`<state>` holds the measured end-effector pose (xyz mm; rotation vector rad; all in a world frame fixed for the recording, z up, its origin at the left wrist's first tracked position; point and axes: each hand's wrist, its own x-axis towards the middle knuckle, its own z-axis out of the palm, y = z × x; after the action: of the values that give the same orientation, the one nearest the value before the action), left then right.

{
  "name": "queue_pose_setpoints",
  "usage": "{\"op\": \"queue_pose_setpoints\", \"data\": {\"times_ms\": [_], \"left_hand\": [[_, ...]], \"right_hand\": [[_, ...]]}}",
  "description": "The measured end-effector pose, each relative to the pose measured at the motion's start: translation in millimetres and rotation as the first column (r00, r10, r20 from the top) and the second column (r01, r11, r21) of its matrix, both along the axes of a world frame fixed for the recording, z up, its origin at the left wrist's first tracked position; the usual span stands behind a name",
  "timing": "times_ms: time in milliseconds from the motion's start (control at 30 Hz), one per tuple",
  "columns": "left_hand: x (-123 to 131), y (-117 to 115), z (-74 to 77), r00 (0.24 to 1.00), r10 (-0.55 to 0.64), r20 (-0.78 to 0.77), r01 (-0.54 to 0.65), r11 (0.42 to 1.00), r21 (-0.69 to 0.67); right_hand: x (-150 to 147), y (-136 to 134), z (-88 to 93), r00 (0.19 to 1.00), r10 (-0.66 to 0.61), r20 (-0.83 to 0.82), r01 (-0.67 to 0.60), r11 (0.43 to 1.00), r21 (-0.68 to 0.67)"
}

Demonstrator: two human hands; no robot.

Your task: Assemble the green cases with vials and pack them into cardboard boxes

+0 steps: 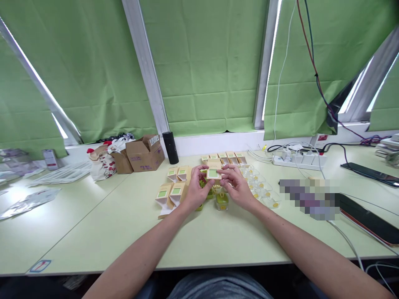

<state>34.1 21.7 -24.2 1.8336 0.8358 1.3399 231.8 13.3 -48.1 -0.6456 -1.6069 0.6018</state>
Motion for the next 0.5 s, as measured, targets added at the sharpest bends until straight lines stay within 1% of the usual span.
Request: {"op": "queue_pose_setpoints", "data": {"times_ms": [67,133,233,333,500], "left_hand": [[-1.8,-0.5,0.5,0.999,-0.039,0.017,0.039,0.999,0.014],[-3.1,-1.1,1.6,0.999,-0.044,0.025,0.043,0.998,0.048],[-3.2,-2.1,3.8,0.999,0.044,-0.016,-0.041,0.989,0.139],[-1.8,-3.1,5.4,0.986,0.144,-0.081,-0.124,0.968,0.219],[-1.3,-0.3,3.1,0.957,0.265,-0.118,-0.231,0.942,0.245]], "right_hand": [[0.2,-0.7,1.2,1.0,0.009,0.013,-0.009,1.0,0.005],[0.6,-1.3,2.4,0.999,0.002,0.033,-0.003,1.0,0.011],[1.4,-1.9,3.5,0.996,-0.04,0.081,0.038,0.999,0.025],[1.8,-3.0,3.7,0.987,-0.066,0.144,0.06,0.997,0.042],[1.0,-7.1,5.7,0.985,-0.05,0.168,0.035,0.995,0.096]]}}
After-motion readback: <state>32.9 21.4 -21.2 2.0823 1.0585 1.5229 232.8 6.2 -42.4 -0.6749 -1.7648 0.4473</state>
